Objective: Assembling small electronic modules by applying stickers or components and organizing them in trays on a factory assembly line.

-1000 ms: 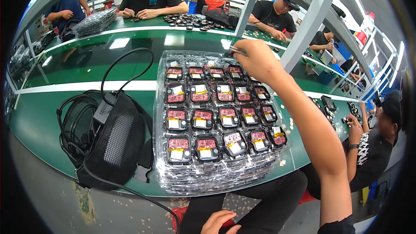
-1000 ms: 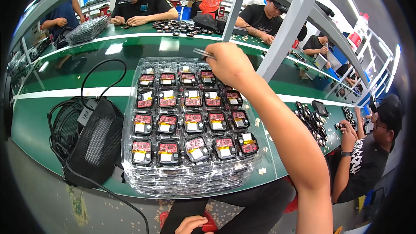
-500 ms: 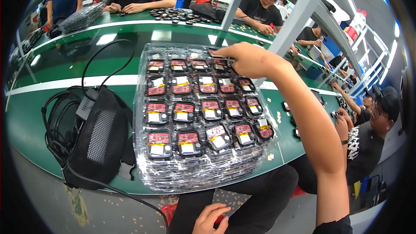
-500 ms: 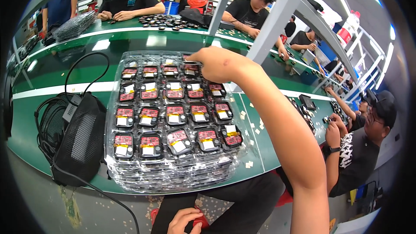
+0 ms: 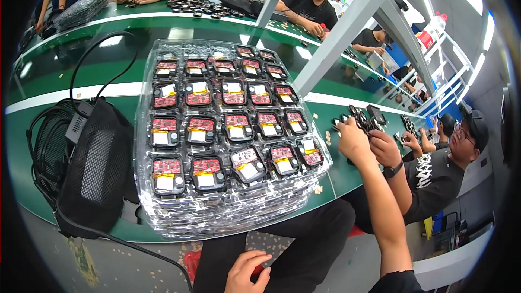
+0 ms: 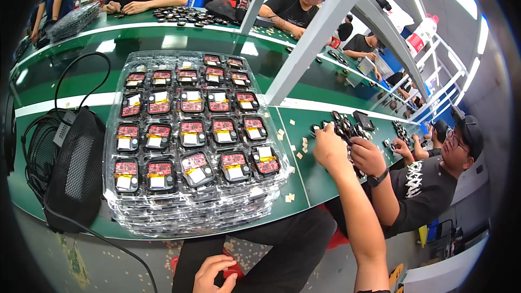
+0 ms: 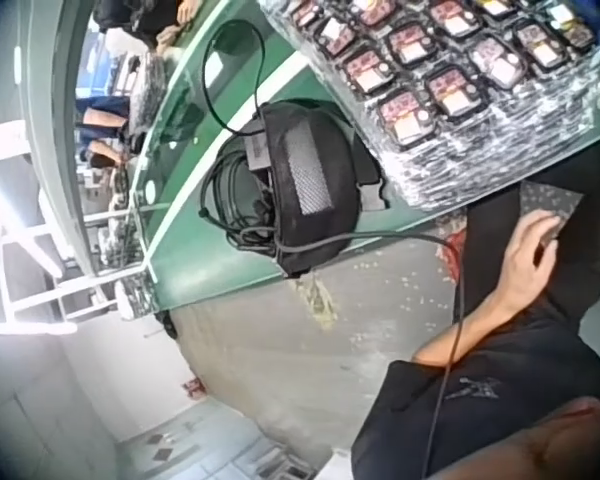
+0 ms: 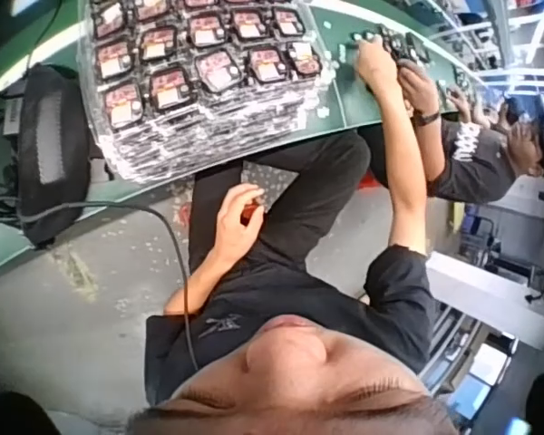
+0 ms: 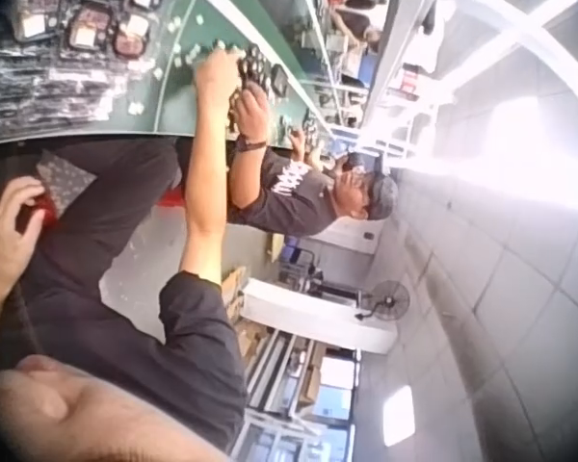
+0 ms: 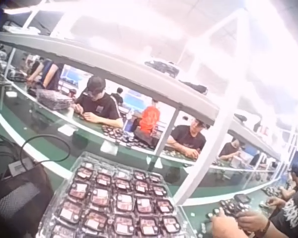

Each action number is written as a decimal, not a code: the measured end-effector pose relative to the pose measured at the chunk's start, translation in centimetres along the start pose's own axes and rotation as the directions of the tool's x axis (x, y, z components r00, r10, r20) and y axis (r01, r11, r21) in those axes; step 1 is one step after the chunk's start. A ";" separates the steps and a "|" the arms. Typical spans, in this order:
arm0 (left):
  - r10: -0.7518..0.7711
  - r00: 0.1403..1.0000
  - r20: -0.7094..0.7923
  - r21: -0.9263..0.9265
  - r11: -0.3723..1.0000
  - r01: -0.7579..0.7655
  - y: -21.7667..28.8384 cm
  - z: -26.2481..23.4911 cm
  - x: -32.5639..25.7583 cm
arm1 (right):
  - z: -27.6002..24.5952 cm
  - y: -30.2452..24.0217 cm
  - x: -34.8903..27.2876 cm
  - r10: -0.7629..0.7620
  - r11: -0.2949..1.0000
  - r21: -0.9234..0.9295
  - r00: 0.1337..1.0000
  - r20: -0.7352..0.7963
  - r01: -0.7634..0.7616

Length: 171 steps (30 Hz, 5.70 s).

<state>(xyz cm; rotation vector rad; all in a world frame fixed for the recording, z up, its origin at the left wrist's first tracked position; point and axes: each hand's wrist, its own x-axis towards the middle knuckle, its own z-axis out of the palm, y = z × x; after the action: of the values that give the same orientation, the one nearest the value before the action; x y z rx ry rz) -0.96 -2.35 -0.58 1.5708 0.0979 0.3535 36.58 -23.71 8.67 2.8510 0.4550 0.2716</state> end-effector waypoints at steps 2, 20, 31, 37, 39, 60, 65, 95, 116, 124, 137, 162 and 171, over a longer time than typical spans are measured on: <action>-0.027 1.000 0.015 -0.015 1.000 0.028 -0.1 -0.1 0.1 | 2.0 0.1 -1.2 -0.017 0.997 0.079 0.998 -0.063 0.022; -0.037 0.998 0.049 0.020 0.999 0.036 0.1 1.4 1.2 | 0.5 -5.2 -12.8 -0.010 0.793 0.592 0.975 -0.224 0.144; -0.028 0.998 0.062 -0.112 0.993 0.035 1.3 1.1 2.2 | 0.1 -7.1 -21.3 0.282 0.355 0.933 0.945 -0.167 0.059; -0.178 0.983 0.043 -0.554 0.814 0.172 0.3 2.5 1.5 | -3.3 -12.3 -24.6 -0.211 0.499 0.762 0.910 -0.357 0.414; -0.243 0.963 0.116 -0.645 0.719 0.259 -0.4 1.9 1.3 | -3.0 -13.4 -25.4 -0.275 0.460 0.767 0.894 -0.355 0.446; -0.320 0.945 -0.073 -0.749 0.643 0.160 -1.6 -1.0 0.9 | -2.4 -15.3 -24.1 -0.413 0.576 0.602 0.832 -0.370 0.553; -0.314 0.948 -0.049 -0.748 0.641 0.173 -2.0 -1.3 0.6 | -2.0 -15.5 -24.3 -0.409 0.589 0.547 0.803 -0.433 0.595; -0.295 0.955 -0.020 -0.675 0.709 0.205 -2.5 -1.7 0.9 | -1.6 -15.6 -23.9 -0.402 0.506 0.729 0.874 -0.274 0.461; -0.298 0.954 0.011 -0.708 0.671 0.218 -2.3 -1.8 0.7 | -1.5 -15.9 -24.6 -0.388 0.550 0.695 0.879 -0.277 0.462; -0.368 0.928 -0.048 -0.682 0.691 0.239 -1.2 -1.3 1.1 | -1.8 -16.0 -24.4 -0.442 0.604 0.596 0.845 -0.301 0.529; -0.283 0.959 -0.024 -0.669 0.717 0.195 -0.7 -2.0 1.2 | -2.3 -15.6 -23.4 -0.478 0.579 0.522 0.780 -0.404 0.626; -0.332 0.943 0.022 -0.577 0.766 0.283 -0.1 -2.7 1.6 | -1.8 -15.8 -24.1 -0.476 0.595 0.495 0.774 -0.418 0.633; -0.308 0.949 -0.060 -0.659 0.727 0.194 -0.6 -2.2 1.6 | -2.8 -15.3 -23.1 -0.517 0.587 0.516 0.780 -0.353 0.623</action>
<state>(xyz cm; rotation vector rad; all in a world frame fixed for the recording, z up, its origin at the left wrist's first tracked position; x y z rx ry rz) 0.07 0.23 -0.92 0.8144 0.2871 0.2601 10.08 -16.56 3.97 3.0375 1.7641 0.2675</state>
